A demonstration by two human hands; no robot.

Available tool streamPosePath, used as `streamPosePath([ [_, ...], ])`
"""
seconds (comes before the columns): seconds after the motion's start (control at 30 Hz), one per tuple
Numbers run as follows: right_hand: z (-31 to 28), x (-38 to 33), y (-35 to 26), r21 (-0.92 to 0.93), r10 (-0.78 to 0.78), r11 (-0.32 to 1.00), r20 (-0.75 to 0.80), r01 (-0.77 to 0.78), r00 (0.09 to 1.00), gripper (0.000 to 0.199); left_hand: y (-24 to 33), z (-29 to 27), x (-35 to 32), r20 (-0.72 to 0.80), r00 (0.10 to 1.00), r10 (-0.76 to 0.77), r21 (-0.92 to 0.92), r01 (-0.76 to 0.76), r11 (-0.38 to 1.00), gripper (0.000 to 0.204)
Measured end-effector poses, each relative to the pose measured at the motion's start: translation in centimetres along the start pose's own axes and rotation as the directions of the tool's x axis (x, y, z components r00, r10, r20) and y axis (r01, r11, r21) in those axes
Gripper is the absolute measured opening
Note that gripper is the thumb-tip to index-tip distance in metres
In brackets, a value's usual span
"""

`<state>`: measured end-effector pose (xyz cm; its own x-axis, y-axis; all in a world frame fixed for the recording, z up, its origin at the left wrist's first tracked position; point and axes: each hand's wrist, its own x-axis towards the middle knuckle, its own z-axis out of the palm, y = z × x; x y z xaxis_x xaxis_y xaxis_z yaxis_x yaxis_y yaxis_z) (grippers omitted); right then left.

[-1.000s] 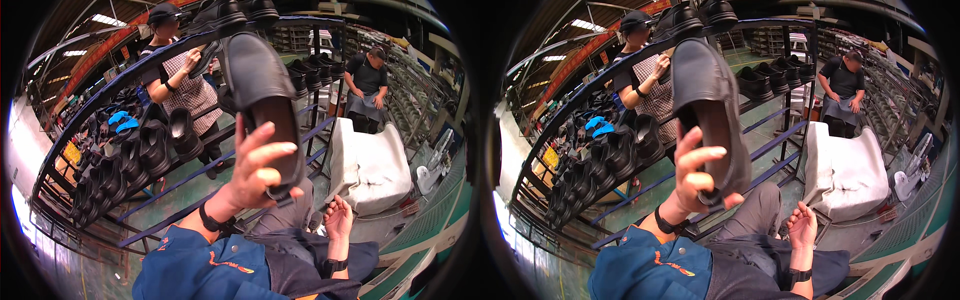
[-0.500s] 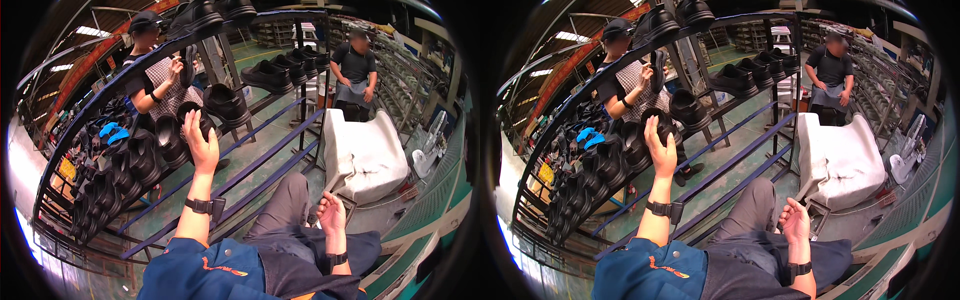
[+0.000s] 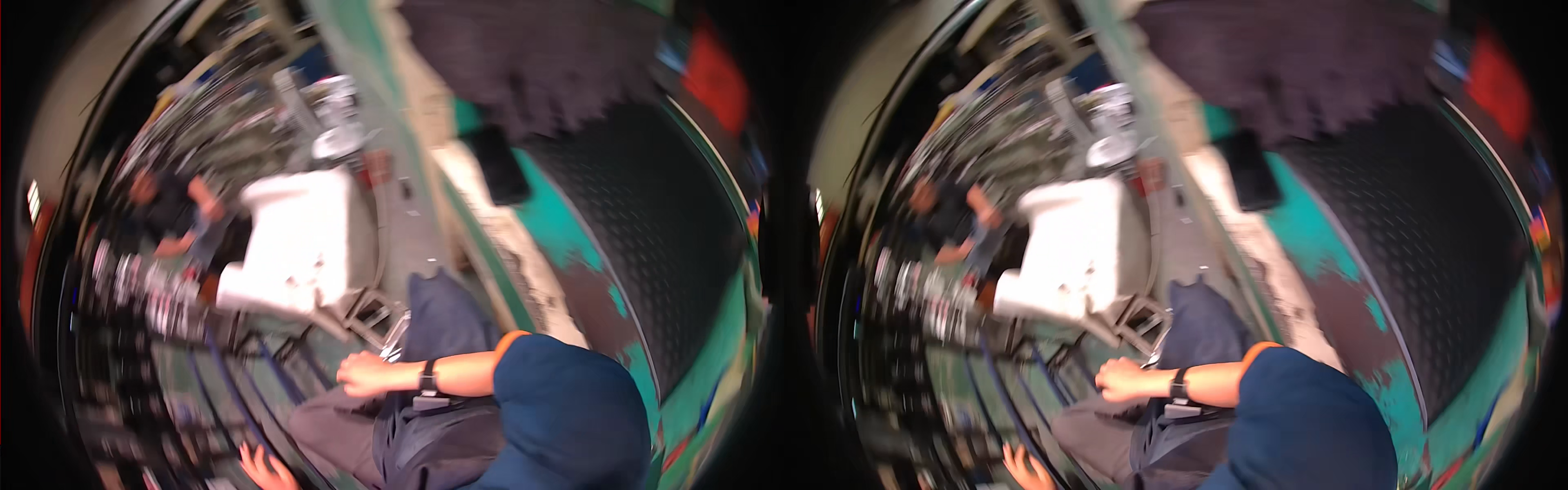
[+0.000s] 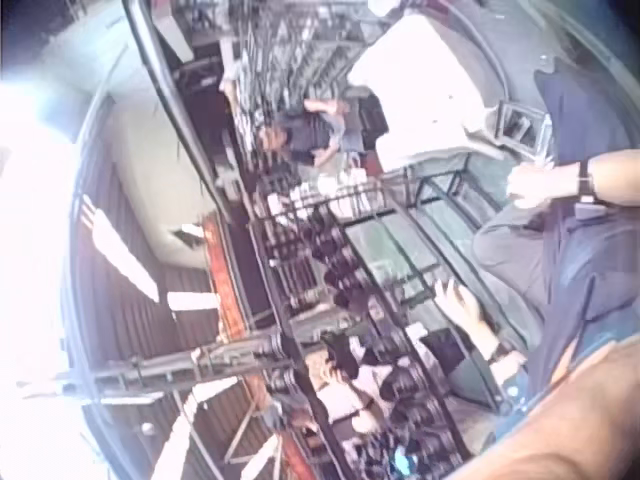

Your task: Inspecting manufactured shoes on a production line.

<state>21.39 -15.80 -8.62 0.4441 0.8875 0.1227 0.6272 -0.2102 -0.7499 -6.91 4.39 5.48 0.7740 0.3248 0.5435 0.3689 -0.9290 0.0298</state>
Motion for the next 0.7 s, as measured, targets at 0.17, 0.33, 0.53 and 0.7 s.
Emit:
streamPosePath([
  [0.17,1.5,-2.0,4.5,-0.301,0.172,0.949,0.253,-0.092,0.952,0.028,1.0,9.6,0.1,0.303,0.953,0.019,-0.279,0.070,0.958,0.036],
  [0.33,2.5,-1.3,5.5,-0.188,0.137,0.977,0.177,-0.103,0.975,0.028,6.0,12.9,2.4,0.313,0.947,-0.073,-0.198,0.140,0.970,0.041],
  [0.53,-2.3,1.6,0.9,0.174,-0.153,0.977,0.199,0.119,0.968,0.032,4.6,13.0,3.7,0.386,0.922,-0.039,-0.095,0.081,0.992,0.040],
  [0.7,-18.5,9.1,-6.6,0.037,-0.495,0.865,-0.094,0.500,0.864,0.030,2.1,16.5,5.5,0.533,0.843,-0.073,-0.256,0.242,0.936,0.031],
])
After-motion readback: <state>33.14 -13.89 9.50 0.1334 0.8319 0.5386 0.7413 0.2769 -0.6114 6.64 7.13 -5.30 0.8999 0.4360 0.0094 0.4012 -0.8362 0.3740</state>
